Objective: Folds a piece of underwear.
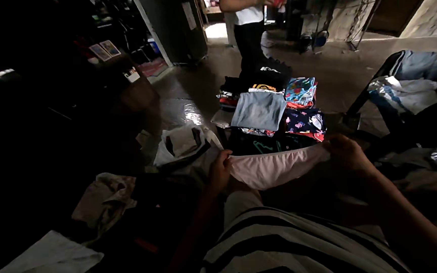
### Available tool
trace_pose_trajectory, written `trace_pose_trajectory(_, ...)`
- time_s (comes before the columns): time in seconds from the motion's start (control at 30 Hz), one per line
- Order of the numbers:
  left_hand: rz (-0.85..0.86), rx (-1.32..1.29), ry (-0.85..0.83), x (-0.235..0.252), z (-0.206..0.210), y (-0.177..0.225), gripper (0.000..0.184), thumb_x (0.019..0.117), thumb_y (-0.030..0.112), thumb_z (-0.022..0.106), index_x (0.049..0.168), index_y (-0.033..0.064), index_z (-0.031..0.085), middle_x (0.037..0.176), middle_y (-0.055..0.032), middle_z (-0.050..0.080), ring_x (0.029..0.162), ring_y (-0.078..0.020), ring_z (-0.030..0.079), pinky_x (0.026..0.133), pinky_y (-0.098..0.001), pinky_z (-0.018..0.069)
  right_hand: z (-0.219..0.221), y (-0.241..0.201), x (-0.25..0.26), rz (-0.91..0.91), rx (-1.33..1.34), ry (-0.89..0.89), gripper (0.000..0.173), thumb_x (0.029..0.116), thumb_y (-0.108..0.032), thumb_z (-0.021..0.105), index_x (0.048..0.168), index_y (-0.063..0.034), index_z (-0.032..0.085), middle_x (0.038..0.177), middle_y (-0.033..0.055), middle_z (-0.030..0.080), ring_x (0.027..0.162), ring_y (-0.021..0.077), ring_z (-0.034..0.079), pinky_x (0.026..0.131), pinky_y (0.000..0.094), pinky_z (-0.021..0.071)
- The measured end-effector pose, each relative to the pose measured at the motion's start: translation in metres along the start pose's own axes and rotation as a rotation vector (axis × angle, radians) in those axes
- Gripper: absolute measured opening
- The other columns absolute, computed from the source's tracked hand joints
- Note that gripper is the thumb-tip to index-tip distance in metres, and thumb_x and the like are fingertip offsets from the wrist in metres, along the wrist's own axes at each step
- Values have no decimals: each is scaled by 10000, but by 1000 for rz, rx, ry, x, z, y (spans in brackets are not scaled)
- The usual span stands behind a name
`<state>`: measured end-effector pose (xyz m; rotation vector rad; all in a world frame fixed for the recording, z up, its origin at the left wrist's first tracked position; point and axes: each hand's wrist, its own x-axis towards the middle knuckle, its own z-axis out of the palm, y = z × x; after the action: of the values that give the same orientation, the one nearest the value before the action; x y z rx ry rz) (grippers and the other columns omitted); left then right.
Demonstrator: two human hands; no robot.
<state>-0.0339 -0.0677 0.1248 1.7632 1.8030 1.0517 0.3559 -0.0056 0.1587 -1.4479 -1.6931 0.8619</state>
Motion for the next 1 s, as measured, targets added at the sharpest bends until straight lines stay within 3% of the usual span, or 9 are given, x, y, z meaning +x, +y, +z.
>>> trace_pose_trajectory(0.2, 67, -366, 118, 3, 2, -26, 243, 990, 37, 548, 1200, -85, 559, 1017, -105, 638, 872, -66, 620, 787, -256, 549, 3, 3, 5, -25, 8, 7, 203, 1037, -120, 595, 1187, 15, 618, 926, 120, 651, 732, 145, 592, 684, 358, 529)
trace_pose_trajectory(0.37, 180, -225, -73, -1, -9, -14, 200, 966, -44, 510, 1000, -94, 701, 1037, -140, 686, 932, -66, 624, 853, -226, 522, 3, 4, 6, -132, 47, -2, 172, 1024, -123, 601, 1146, -10, 645, 893, 83, 658, 723, 116, 608, 676, 338, 544)
trace_pose_trajectory(0.43, 247, -238, -86, 0, -5, -15, 188, 953, -15, 583, 1055, -53, 736, 1088, -139, 701, 951, -55, 640, 864, -201, 530, 1, 6, 7, -120, 115, 25, 168, 1029, -122, 592, 1155, -18, 631, 908, 49, 654, 742, 74, 602, 689, 290, 537)
trace_pose_trajectory(0.53, 217, -191, -176, -1, -2, -14, 347, 929, 26, 661, 1275, 24, 691, 1273, -179, 647, 963, -122, 651, 833, -246, 545, 0, 6, 5, -69, 171, 99, 156, 1017, -86, 600, 1148, -1, 608, 885, 21, 631, 715, 23, 573, 659, 221, 511)
trace_pose_trajectory(0.63, 144, -115, -279, -1, -5, -7, 505, 923, 0, 672, 1418, 58, 589, 1433, -218, 545, 1062, -223, 668, 872, -328, 577, -7, 9, 3, -57, 110, 124, 214, 1020, -119, 602, 1189, 12, 620, 948, 78, 651, 780, 88, 601, 733, 315, 542)
trace_pose_trajectory(0.7, 130, -77, -302, 0, -8, -8, 575, 921, 19, 679, 1475, 74, 534, 1472, -236, 504, 1030, -235, 673, 851, -346, 579, -9, 12, 2, -61, 107, 131, 218, 1017, -130, 609, 1194, -3, 624, 946, 62, 654, 775, 74, 609, 719, 295, 549)
trace_pose_trajectory(0.77, 112, -36, -316, 3, -12, -6, 596, 931, 27, 674, 1500, 89, 506, 1493, -228, 485, 963, -222, 675, 817, -345, 573, -9, 13, 2, -66, 106, 126, 202, 1011, -115, 612, 1172, 6, 625, 920, 62, 647, 743, 68, 596, 686, 281, 536)
trace_pose_trajectory(0.87, 142, -31, -214, 4, -15, -8, 519, 941, 41, 668, 1449, 73, 564, 1444, -220, 542, 907, -189, 677, 790, -324, 569, -7, 11, 2, -51, 29, 82, 221, 1021, -125, 611, 1183, 24, 629, 945, 118, 672, 773, 140, 622, 727, 367, 546)
trace_pose_trajectory(1.0, 206, -14, -117, 6, -20, -18, 497, 923, 3, 614, 1418, 47, 592, 1393, -243, 575, 991, -229, 652, 820, -342, 547, -1, 13, 2, -64, -31, 18, 199, 1018, -109, 612, 1169, 14, 654, 974, 138, 686, 837, 189, 648, 790, 430, 552)
